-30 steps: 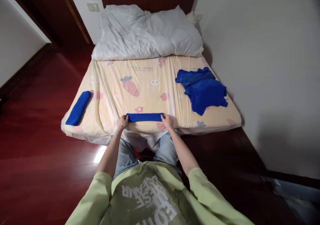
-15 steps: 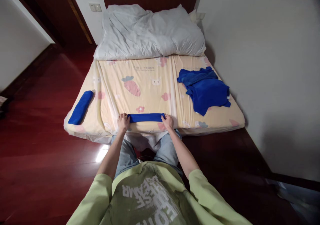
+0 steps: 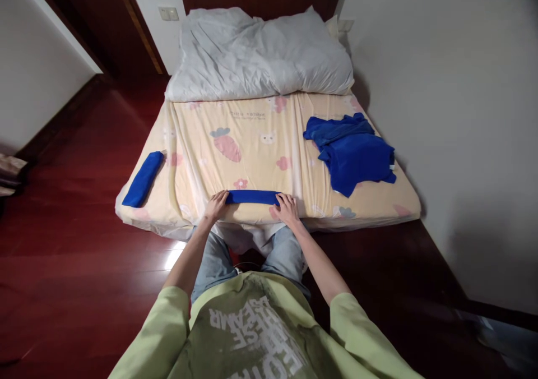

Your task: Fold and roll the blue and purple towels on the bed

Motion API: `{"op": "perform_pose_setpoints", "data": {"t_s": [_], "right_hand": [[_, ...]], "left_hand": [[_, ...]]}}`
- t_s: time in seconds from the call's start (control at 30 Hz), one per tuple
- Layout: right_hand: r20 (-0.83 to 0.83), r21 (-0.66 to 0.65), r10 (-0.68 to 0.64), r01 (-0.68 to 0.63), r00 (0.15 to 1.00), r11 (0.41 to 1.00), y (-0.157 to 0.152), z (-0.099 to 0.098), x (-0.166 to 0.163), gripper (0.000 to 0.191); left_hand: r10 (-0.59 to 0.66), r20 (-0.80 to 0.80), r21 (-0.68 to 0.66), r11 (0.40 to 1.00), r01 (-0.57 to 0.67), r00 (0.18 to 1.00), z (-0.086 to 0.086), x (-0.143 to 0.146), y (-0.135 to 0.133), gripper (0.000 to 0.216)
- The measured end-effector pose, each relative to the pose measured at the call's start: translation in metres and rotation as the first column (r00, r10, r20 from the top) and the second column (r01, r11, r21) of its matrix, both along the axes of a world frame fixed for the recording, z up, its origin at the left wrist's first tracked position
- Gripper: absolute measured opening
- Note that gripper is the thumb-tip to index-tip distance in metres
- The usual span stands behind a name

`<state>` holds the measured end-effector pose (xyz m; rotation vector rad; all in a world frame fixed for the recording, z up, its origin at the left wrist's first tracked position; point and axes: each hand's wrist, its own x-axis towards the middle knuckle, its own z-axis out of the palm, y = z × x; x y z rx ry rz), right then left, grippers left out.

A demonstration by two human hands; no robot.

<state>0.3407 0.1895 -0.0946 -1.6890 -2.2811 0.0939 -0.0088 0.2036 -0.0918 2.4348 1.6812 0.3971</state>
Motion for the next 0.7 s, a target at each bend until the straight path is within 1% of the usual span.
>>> {"op": "perform_pose_setpoints", "data": {"t_s": [0.07,0.13,0.23,0.33,0.4,0.53,0.63,0.7], "right_hand": [[0.035,-0.018,0.007,-0.006,0.999,1.0,-0.001,0.003,0.001,0.05],[0.061,-0.044,-0.005,0.008,0.998,0.999,0.001,0.006,0.0,0.049],[0.078,-0.077,-0.025,0.031,0.997,0.997,0.006,0.013,-0.002,0.046],[0.104,-0.07,-0.048,0.056,0.993,0.996,0.012,0.023,-0.001,0.046],[0.125,-0.063,-0.029,0.037,0.992,0.997,0.015,0.03,0.0,0.045],[0.158,-0.079,0.109,-0.097,0.981,0.992,0.028,0.045,-0.008,0.042],[0.185,-0.086,0.198,-0.185,0.963,0.979,0.047,0.054,-0.034,0.045],[0.198,-0.082,0.257,-0.246,0.946,0.966,0.065,0.062,-0.064,0.047]], "left_hand": [[0.003,-0.044,0.011,1.0,-0.003,0.999,0.0,0.002,0.004,0.053],[-0.011,-0.083,0.024,1.0,0.013,0.996,0.003,0.003,0.008,0.047],[-0.05,-0.125,0.017,0.998,0.052,0.991,0.011,0.003,0.01,0.04],[-0.086,-0.12,0.011,0.996,0.088,0.989,0.022,-0.003,0.001,0.04],[-0.112,-0.087,0.016,0.993,0.114,0.99,0.029,-0.01,-0.01,0.041],[-0.15,-0.059,0.034,0.988,0.152,0.987,0.038,-0.033,-0.047,0.04],[-0.139,-0.059,0.073,0.987,0.143,0.989,0.036,-0.057,-0.078,0.04],[-0.111,-0.042,0.116,0.987,0.115,0.993,0.032,-0.077,-0.096,0.039]]}}
